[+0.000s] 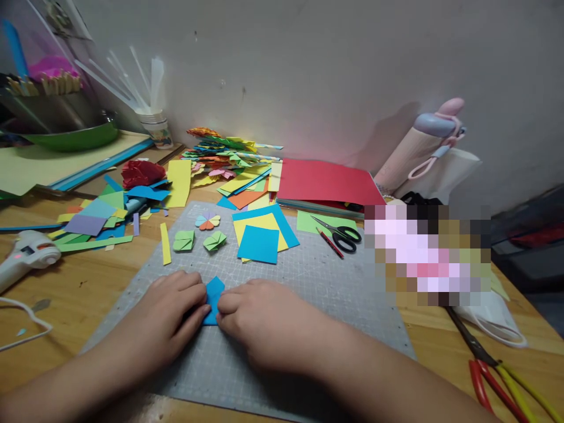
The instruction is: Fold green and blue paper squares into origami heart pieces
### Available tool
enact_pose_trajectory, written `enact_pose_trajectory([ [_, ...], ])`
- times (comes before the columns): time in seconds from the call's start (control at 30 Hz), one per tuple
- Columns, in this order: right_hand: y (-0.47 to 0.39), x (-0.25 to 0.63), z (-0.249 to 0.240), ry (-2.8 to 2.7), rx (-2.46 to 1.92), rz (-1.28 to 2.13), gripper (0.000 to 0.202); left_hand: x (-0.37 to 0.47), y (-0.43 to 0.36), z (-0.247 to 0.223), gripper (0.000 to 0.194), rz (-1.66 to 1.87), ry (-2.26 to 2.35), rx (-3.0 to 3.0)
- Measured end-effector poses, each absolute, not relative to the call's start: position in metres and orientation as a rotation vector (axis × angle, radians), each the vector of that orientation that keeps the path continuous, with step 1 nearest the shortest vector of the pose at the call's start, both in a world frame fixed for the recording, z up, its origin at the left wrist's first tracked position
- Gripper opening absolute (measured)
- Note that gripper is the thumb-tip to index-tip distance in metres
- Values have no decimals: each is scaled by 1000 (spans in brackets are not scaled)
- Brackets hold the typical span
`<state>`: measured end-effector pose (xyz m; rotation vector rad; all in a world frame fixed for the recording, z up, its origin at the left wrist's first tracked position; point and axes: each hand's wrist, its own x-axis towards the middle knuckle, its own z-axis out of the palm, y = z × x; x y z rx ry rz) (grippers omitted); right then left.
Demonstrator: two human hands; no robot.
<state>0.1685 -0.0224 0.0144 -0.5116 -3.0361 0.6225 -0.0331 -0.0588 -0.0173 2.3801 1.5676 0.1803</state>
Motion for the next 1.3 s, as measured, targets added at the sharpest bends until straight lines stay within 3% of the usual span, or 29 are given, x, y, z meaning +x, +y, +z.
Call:
enact_pose_trajectory([
  [0.3, -30, 165, 13, -3026, -455, 550, 19, -53, -56, -10, 15, 331, 1187, 2296],
  [0.53, -26, 166, 14, -3049, -473, 608, 23, -44, -59, -14, 14, 383, 1402, 2367],
  [1.3, -45, 161, 10, -3064, -590, 457, 21, -36, -59, -14, 15, 193, 1380, 2477],
])
